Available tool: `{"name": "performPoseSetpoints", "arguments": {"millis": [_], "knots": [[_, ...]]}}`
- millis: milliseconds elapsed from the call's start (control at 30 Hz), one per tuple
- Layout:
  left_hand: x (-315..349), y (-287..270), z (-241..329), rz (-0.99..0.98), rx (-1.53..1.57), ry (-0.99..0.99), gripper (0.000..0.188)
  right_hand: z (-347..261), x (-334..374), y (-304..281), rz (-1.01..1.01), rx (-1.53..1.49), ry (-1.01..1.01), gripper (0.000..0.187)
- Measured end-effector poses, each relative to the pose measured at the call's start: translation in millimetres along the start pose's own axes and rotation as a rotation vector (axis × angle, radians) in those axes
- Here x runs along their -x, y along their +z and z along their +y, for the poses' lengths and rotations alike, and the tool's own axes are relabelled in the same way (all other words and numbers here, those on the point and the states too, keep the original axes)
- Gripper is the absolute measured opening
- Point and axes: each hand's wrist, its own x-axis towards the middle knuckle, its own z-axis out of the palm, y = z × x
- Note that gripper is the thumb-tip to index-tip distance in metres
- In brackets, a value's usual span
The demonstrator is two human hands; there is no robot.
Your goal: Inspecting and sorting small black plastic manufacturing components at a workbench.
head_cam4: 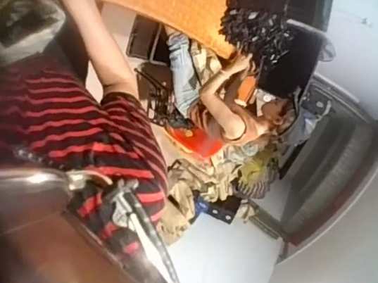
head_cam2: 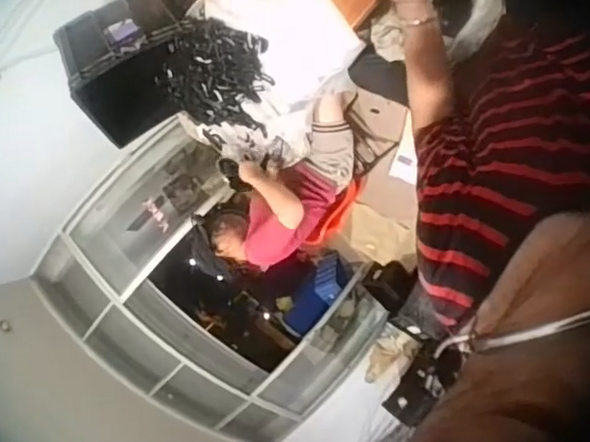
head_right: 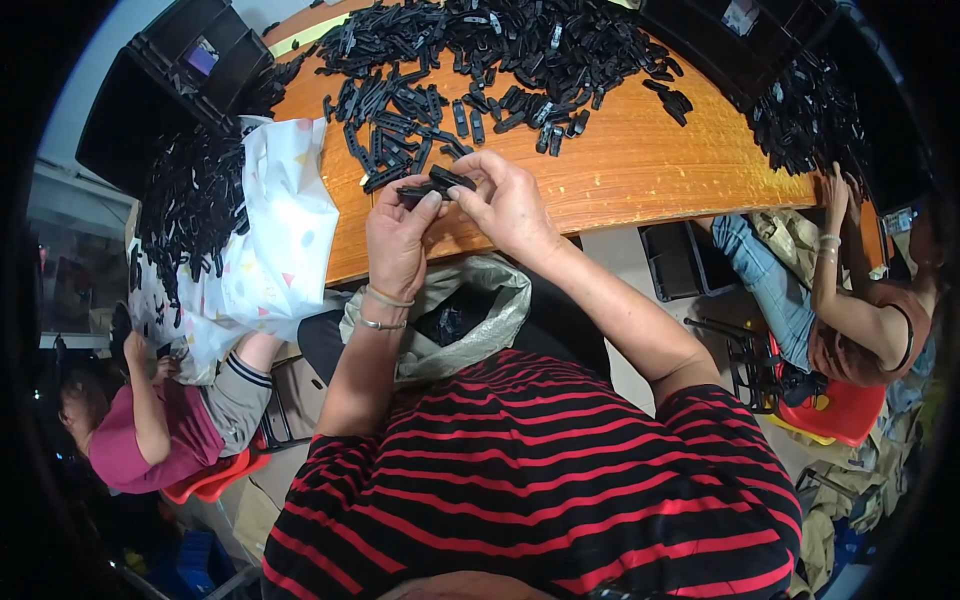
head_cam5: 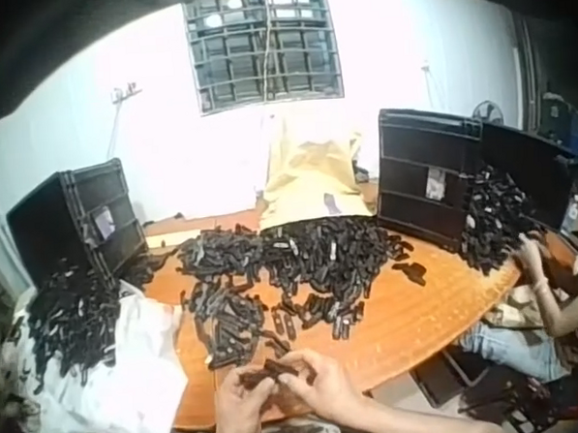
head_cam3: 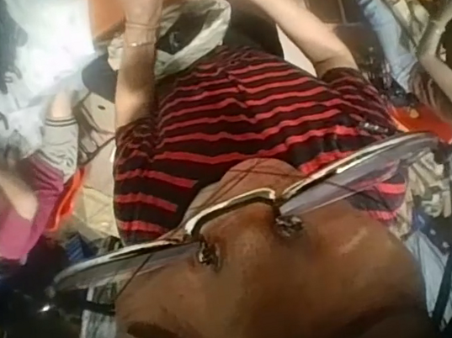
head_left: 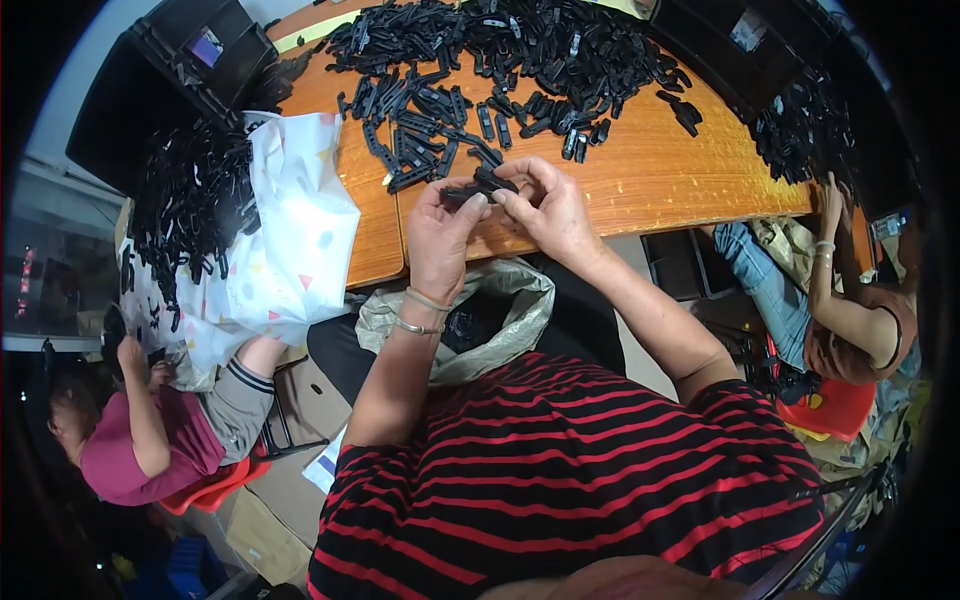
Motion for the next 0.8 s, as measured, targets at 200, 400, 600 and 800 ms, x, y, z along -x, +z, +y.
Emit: {"name": "performPoseSetpoints", "arguments": {"millis": [200, 400, 600, 800], "knots": [[-1, -8, 3, -0.003, -0.055, -0.008, 0.031, -13, -11, -8, -0.107, 0.005, 0.209, 0.022], [0, -2, 9, 0.016, -0.185, 0.049, 0.037, -23, -6, -1, -0.037, 0.269, -0.213, 0.021], [3, -5, 7, -0.01, -0.241, 0.118, 0.043, -15, -6, 0, -0.061, 0.344, -0.217, 0.022], [17, 11, 17, -0.032, -0.219, 0.206, 0.045, -17, -5, 3, -0.049, 0.33, -0.271, 0.024]]}}
